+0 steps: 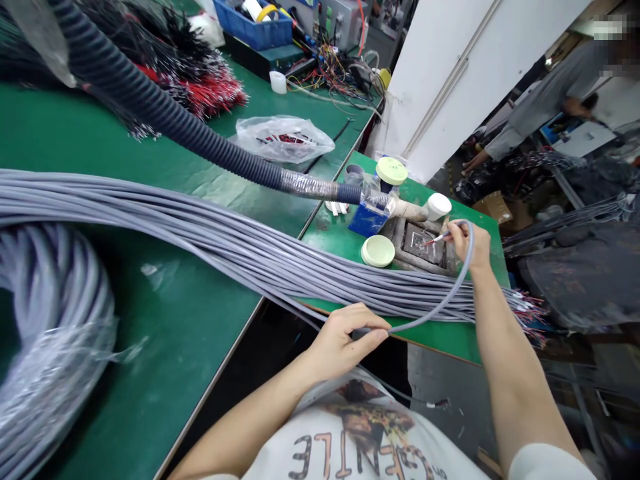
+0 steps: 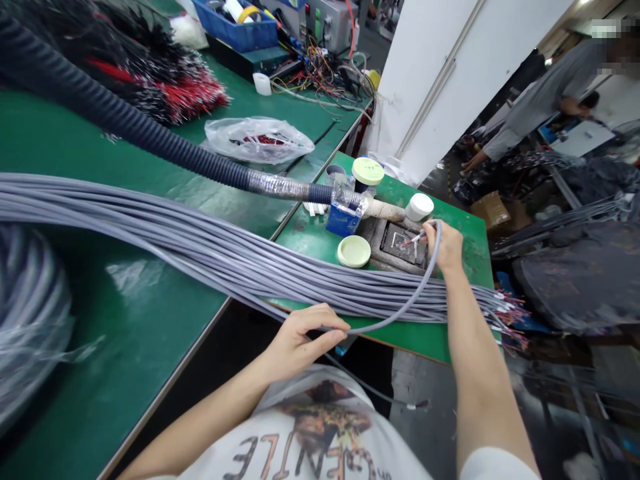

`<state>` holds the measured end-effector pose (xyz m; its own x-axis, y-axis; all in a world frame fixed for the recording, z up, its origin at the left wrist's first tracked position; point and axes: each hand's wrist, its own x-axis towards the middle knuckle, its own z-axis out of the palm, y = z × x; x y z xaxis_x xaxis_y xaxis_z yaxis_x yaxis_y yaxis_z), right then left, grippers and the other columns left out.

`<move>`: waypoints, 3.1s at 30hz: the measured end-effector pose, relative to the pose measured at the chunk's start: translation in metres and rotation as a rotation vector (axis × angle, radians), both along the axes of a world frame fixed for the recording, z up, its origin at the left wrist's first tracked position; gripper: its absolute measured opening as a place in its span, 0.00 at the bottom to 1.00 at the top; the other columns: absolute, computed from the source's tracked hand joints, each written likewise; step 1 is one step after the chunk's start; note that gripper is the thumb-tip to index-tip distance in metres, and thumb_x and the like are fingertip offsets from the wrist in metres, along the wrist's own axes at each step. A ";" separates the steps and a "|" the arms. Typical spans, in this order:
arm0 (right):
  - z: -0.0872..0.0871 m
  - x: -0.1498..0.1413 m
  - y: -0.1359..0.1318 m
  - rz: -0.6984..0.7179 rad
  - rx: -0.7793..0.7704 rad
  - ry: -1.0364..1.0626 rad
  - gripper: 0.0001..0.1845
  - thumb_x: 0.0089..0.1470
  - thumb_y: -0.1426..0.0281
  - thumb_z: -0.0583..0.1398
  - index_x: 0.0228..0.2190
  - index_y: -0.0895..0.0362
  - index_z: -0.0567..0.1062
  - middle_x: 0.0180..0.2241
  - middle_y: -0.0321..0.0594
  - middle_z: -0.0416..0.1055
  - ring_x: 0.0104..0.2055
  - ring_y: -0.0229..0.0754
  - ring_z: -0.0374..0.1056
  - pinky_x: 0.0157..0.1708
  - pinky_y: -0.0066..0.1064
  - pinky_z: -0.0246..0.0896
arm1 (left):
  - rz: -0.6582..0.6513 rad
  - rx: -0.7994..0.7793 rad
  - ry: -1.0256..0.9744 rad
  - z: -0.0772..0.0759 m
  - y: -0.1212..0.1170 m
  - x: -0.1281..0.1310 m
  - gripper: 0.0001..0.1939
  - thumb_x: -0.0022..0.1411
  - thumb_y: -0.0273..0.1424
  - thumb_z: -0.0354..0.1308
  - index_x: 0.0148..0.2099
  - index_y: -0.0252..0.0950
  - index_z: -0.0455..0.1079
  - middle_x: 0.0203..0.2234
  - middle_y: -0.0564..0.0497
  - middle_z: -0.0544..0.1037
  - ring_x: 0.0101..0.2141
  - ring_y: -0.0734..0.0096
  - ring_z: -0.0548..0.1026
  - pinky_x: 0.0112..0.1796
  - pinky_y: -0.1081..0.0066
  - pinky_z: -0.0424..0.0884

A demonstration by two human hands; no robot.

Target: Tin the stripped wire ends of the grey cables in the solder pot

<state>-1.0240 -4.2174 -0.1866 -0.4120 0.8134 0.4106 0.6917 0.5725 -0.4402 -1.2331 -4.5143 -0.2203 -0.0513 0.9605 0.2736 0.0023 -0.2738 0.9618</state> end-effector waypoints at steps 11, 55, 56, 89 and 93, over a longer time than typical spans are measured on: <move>-0.014 -0.005 0.012 -0.001 -0.030 -0.028 0.17 0.56 0.58 0.55 0.30 0.58 0.75 0.26 0.41 0.77 0.26 0.43 0.75 0.30 0.32 0.69 | 0.009 -0.010 -0.001 -0.001 0.003 0.000 0.08 0.61 0.30 0.57 0.39 0.34 0.77 0.29 0.47 0.79 0.32 0.70 0.73 0.36 0.71 0.69; -0.035 0.061 -0.239 0.767 0.081 0.039 0.29 0.54 0.82 0.53 0.57 0.53 0.66 0.53 0.48 0.70 0.59 0.53 0.61 0.52 0.54 0.64 | -0.089 -0.497 -0.822 -0.019 0.011 0.072 0.16 0.50 0.39 0.67 0.34 0.30 0.78 0.23 0.49 0.77 0.25 0.76 0.71 0.33 0.73 0.66; -0.035 0.061 -0.240 0.771 0.080 0.041 0.29 0.55 0.82 0.53 0.57 0.54 0.66 0.53 0.48 0.70 0.59 0.54 0.60 0.52 0.54 0.64 | -0.086 -0.507 -0.836 -0.020 0.011 0.073 0.15 0.50 0.39 0.67 0.33 0.30 0.78 0.23 0.49 0.77 0.25 0.76 0.70 0.33 0.73 0.66; -0.064 0.093 -0.283 0.166 -0.969 0.065 0.15 0.55 0.67 0.57 0.43 0.59 0.76 0.34 0.42 0.76 0.34 0.40 0.70 0.36 0.29 0.63 | -0.152 0.267 1.282 -0.027 0.051 0.131 0.24 0.65 0.30 0.48 0.62 0.29 0.56 0.55 0.40 0.66 0.50 0.58 0.63 0.44 0.61 0.60; -0.065 0.096 -0.280 0.119 -1.015 0.117 0.14 0.53 0.67 0.59 0.40 0.60 0.78 0.33 0.42 0.76 0.34 0.41 0.70 0.35 0.30 0.64 | -0.164 0.315 1.294 -0.024 0.064 0.142 0.23 0.65 0.25 0.45 0.62 0.30 0.56 0.53 0.40 0.67 0.49 0.59 0.64 0.43 0.62 0.60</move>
<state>-0.9277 -4.4976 -0.2518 -0.5142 0.7562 -0.4047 0.5765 -0.0446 -0.8159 -1.0912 -4.4504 -0.2438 0.5193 0.8184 0.2462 0.8022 -0.5661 0.1896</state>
